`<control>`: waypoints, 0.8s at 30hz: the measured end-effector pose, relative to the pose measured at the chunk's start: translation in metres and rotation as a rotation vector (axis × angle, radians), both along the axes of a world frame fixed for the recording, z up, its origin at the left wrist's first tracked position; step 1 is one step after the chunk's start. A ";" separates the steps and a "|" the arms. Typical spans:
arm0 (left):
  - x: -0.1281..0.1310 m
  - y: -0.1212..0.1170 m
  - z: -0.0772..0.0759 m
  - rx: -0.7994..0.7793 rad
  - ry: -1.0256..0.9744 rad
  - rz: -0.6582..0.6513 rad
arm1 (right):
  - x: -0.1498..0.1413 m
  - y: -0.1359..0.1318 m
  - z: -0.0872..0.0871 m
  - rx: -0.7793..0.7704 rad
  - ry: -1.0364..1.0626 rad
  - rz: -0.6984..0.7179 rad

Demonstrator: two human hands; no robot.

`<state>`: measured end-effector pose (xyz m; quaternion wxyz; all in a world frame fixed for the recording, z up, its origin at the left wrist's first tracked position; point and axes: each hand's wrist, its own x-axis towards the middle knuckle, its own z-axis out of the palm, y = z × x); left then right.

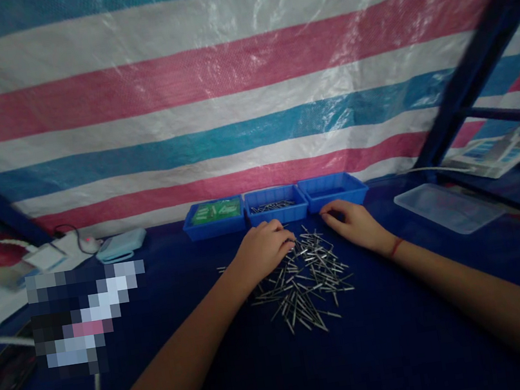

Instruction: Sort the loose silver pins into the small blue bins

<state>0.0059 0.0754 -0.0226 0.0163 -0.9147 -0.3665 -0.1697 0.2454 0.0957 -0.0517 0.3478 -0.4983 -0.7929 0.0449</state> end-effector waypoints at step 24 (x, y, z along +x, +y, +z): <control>-0.006 0.007 0.002 -0.149 0.021 -0.065 | -0.007 -0.009 0.001 -0.047 -0.040 0.089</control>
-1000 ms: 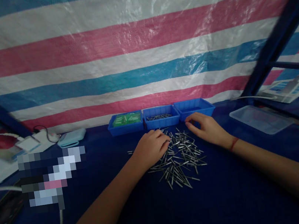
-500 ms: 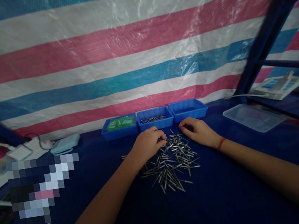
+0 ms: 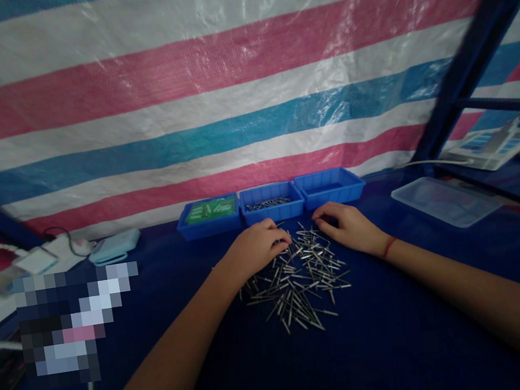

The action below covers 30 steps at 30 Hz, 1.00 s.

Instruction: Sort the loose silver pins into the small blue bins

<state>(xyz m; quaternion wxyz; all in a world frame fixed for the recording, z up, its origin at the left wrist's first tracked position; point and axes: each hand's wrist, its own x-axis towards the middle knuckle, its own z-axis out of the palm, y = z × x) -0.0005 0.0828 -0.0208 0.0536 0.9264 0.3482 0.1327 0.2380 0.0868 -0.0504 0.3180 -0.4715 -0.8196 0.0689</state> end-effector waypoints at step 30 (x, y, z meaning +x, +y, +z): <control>-0.006 -0.006 0.003 0.039 0.120 -0.012 | -0.002 -0.003 0.003 0.006 -0.050 0.049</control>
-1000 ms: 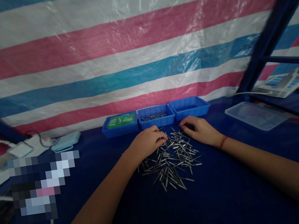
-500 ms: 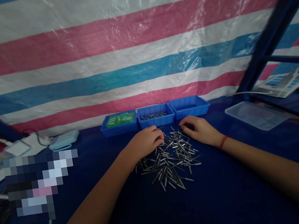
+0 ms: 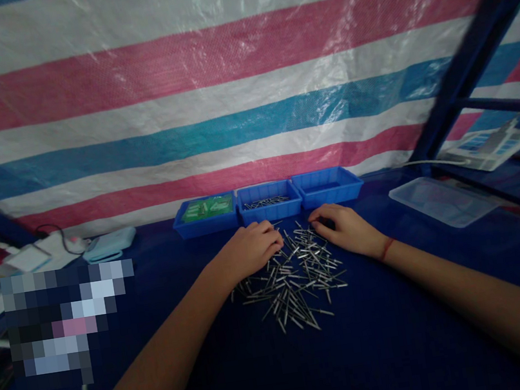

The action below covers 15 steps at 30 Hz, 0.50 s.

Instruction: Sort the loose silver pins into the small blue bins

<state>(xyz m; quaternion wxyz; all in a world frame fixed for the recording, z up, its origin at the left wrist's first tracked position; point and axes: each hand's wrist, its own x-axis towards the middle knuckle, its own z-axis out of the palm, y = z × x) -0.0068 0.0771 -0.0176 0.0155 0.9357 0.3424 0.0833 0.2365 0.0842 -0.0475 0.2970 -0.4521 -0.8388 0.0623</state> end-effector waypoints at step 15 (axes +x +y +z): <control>-0.006 -0.010 0.005 -0.040 -0.064 0.015 | -0.002 -0.005 0.005 0.060 0.069 -0.016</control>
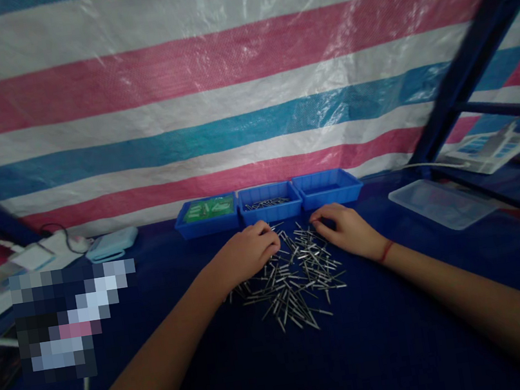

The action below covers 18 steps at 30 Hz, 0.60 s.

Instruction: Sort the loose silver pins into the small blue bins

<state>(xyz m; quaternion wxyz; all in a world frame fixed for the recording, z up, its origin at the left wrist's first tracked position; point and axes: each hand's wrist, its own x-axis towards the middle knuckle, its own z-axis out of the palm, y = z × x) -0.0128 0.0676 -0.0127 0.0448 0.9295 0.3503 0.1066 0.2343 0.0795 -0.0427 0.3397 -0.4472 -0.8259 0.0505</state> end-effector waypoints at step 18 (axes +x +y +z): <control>0.014 -0.073 -0.013 -0.141 -0.698 0.223 | -0.058 -0.068 0.020 -0.289 0.477 0.212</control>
